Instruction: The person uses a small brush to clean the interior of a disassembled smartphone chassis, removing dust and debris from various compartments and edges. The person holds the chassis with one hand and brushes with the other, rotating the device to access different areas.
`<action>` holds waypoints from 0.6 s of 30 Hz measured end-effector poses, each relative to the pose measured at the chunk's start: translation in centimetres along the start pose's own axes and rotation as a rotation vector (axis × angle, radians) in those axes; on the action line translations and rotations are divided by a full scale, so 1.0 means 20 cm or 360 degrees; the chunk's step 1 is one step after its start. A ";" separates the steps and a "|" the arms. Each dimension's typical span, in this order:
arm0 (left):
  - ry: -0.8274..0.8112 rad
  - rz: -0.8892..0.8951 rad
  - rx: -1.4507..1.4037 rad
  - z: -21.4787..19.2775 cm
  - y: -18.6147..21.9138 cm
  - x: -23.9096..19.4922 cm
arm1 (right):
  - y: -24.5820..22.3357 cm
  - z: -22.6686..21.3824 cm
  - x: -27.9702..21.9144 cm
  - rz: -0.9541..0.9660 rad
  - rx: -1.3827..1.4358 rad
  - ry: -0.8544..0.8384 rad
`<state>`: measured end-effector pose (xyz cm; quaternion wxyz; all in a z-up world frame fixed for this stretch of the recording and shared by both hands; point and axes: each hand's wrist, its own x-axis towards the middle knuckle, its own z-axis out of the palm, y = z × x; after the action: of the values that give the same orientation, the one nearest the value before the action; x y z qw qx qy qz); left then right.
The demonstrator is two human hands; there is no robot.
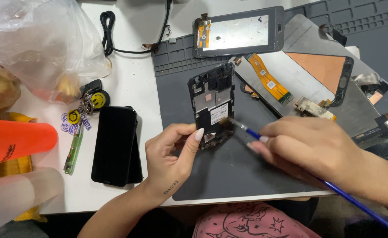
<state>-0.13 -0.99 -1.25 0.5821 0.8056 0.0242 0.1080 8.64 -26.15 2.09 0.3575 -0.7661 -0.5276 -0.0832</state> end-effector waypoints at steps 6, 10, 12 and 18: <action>0.0000 -0.0026 0.0007 0.00 0.01 0.00 | -0.01 0.00 0.00 -0.0012 0.0090 -0.0161; -0.0016 0.0020 0.0039 0.00 0.02 -0.01 | 0.00 0.01 0.02 -0.0028 0.0206 -0.0164; 0.0005 0.0080 0.0090 0.00 0.02 -0.01 | -0.01 0.03 0.00 0.0036 0.0366 -0.0248; 0.0012 0.0120 0.0125 0.01 0.02 -0.03 | -0.04 0.02 0.00 0.0106 0.0395 -0.0224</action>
<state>-0.63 -1.45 -0.99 0.5455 0.8277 0.0003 0.1320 7.88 -25.69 2.09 0.4141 -0.7370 -0.5320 0.0484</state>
